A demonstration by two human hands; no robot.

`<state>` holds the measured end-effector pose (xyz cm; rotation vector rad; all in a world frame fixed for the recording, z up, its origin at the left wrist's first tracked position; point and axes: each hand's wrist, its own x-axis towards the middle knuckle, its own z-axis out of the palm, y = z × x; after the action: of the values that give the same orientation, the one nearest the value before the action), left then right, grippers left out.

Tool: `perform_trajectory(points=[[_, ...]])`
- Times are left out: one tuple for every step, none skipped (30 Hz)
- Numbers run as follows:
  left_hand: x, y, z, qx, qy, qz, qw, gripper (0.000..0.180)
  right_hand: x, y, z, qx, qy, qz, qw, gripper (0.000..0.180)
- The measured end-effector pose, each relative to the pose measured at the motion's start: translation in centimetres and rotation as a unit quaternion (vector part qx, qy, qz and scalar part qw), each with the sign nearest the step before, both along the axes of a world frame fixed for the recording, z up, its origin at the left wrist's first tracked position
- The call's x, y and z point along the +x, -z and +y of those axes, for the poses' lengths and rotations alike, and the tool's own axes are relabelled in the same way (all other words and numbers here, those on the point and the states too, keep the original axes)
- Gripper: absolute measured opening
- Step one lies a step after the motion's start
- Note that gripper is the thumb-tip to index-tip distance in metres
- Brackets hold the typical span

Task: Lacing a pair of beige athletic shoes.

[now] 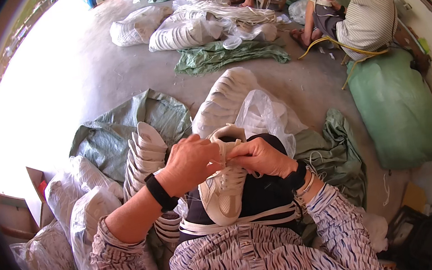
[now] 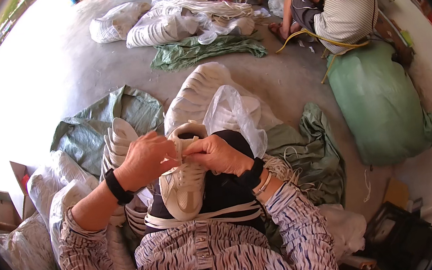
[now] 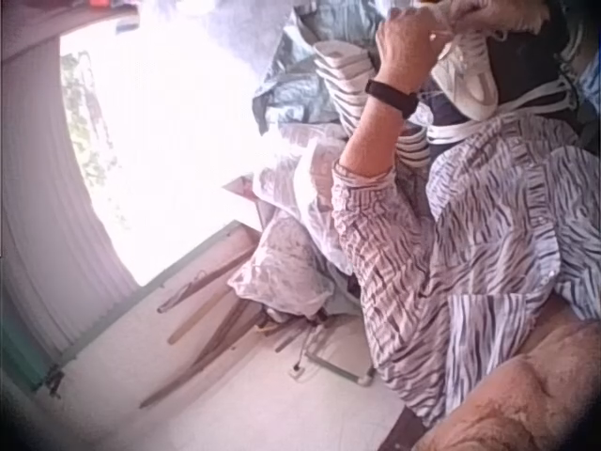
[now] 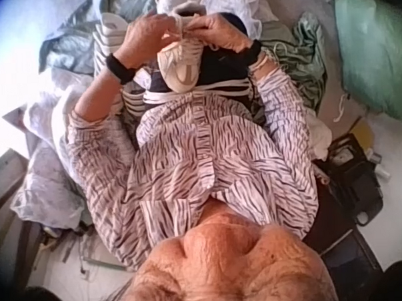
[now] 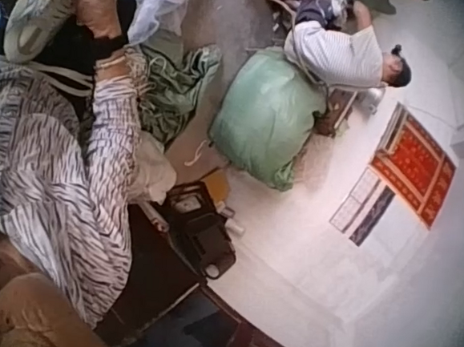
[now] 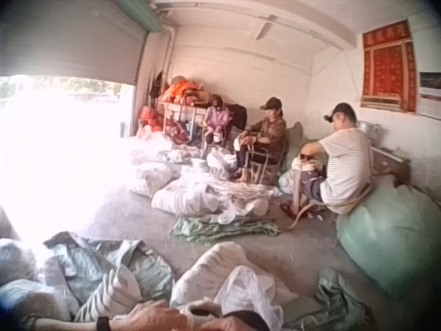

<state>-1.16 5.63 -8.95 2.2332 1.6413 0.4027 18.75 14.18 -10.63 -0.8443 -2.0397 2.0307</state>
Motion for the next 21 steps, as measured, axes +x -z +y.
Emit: perform_trajectory(points=[[0.0,-0.4,0.1,0.000,0.002,0.001,1.000,0.022,-0.2,0.0,-0.3,0.023,0.001,0.001,1.000,0.016],[0.1,-0.7,0.3,0.083,0.015,-0.040,0.996,0.030,-0.4,0.0,-0.5,0.046,0.001,0.001,0.999,0.016],[0.1,-0.9,0.4,0.164,0.027,-0.081,0.983,0.037,-0.5,0.8,-0.6,0.046,0.002,0.001,0.999,0.016],[-0.2,-1.2,0.7,0.088,0.070,-0.077,0.991,0.045,-0.6,1.4,-0.5,0.187,-0.007,0.042,0.981,0.016],[-0.6,-1.3,1.2,0.090,0.071,-0.078,0.990,0.045,-0.6,1.8,-0.5,0.323,-0.016,0.081,0.943,0.017],[-1.0,-1.4,1.9,0.029,0.098,-0.081,0.991,0.043,-0.3,2.1,-0.6,0.325,-0.016,0.079,0.942,0.017],[-1.3,-1.5,2.4,-0.034,0.124,-0.084,0.988,0.041,-0.4,1.2,-0.9,0.366,-0.012,0.042,0.930,0.018],[-1.4,-1.9,2.7,-0.039,0.134,-0.058,0.989,0.040,-0.4,0.7,-1.2,0.405,-0.009,0.005,0.914,0.018],[-1.1,-1.8,2.7,-0.037,0.135,-0.060,0.988,0.040,-0.5,0.7,-1.4,0.406,-0.009,0.002,0.914,0.018],[-0.9,-1.6,2.6,-0.017,0.140,-0.033,0.989,0.037,-0.8,0.7,-1.6,0.410,-0.002,0.001,0.912,0.017],[-0.9,-1.4,2.5,0.003,0.145,-0.007,0.989,0.034,-1.0,0.7,-1.8,0.414,0.005,-0.001,0.910,0.017],[-1.1,-1.1,2.4,0.004,0.144,-0.006,0.990,0.034,-1.3,0.4,-2.1,0.415,0.005,0.000,0.910,0.017],[-1.2,-0.7,2.2,0.033,0.150,-0.011,0.988,0.032,-1.3,-0.1,-2.5,0.455,-0.007,-0.030,0.890,0.016],[-1.4,-0.4,2.1,0.061,0.155,-0.017,0.986,0.030,-1.4,-0.3,-2.8,0.494,-0.020,-0.060,0.867,0.016],[-1.5,-0.3,2.0,0.058,0.157,-0.016,0.986,0.030,-1.6,0.0,-2.8,0.491,-0.018,-0.059,0.869,0.016],[-1.6,-0.4,2.0,0.062,0.154,-0.016,0.986,0.029,-1.9,0.2,-2.7,0.519,-0.014,-0.057,0.853,0.015],[-1.6,-0.6,2.1,0.065,0.150,-0.016,0.986,0.028,-2.0,0.3,-2.5,0.546,-0.010,-0.054,0.836,0.015],[-1.4,-0.6,2.0,0.066,0.152,-0.016,0.986,0.028,-1.8,0.1,-2.3,0.546,-0.008,-0.055,0.836,0.015],[-1.4,-0.3,1.9,0.060,0.139,-0.055,0.987,0.025,-1.6,0.1,-2.0,0.527,0.018,-0.051,0.848,0.012],[-1.5,0.0,1.9,0.054,0.126,-0.094,0.986,0.022,-1.4,0.0,-1.5,0.506,0.043,-0.047,0.860,0.010],[-1.8,0.4,2.1,0.056,0.126,-0.091,0.986,0.022,-1.1,-0.5,-0.6,0.474,0.142,0.028,0.869,0.010]])
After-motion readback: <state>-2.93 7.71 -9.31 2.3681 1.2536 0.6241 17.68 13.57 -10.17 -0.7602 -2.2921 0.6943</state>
